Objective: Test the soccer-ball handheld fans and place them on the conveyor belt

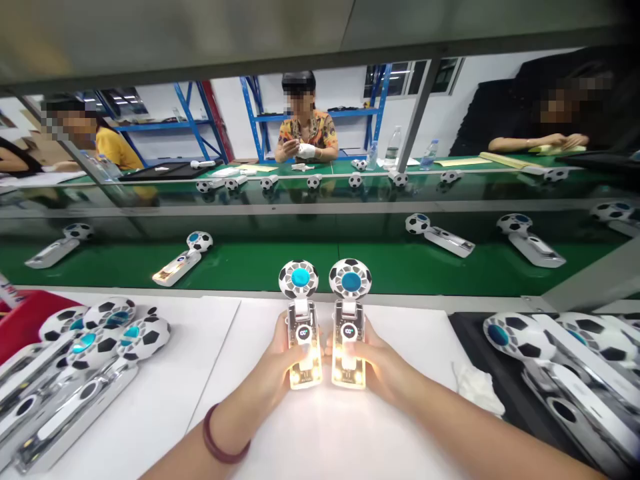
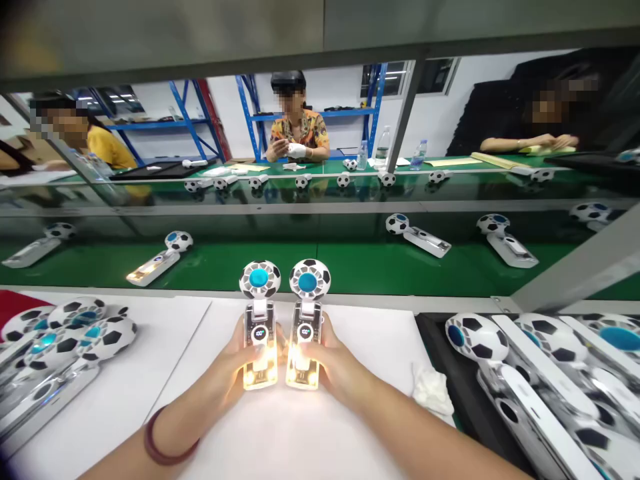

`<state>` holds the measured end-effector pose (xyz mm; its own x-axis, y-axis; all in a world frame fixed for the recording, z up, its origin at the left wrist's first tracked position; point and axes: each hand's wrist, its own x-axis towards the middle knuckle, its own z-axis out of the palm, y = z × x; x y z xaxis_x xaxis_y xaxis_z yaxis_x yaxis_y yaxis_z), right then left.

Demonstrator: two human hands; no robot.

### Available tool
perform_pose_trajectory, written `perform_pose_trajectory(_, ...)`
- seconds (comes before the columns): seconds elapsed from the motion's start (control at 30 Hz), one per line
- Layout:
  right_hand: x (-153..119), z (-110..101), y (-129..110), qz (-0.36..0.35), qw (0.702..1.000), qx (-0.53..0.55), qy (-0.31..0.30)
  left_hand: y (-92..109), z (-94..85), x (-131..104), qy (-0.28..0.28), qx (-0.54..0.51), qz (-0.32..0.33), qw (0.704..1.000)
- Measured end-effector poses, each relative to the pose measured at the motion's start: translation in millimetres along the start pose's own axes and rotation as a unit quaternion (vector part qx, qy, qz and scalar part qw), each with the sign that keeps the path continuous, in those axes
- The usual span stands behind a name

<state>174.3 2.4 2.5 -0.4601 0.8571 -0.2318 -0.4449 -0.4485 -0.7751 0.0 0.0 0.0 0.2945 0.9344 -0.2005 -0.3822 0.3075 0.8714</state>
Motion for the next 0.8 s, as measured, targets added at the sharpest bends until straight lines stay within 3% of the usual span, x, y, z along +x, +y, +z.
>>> perform_pose_trajectory(0.27, -3.4, 3.9, 0.9, -0.002, 1.000, 0.011, 0.023, 1.2, -0.8, -0.5, -0.001, 0.024, -0.002, 1.000)
perform_pose_trajectory(0.8, -0.1, -2.6, 9.2, -0.025, 0.999, 0.028, -0.027, -1.7, -0.6, -1.3, -0.011, 0.006, 0.021, 1.000)
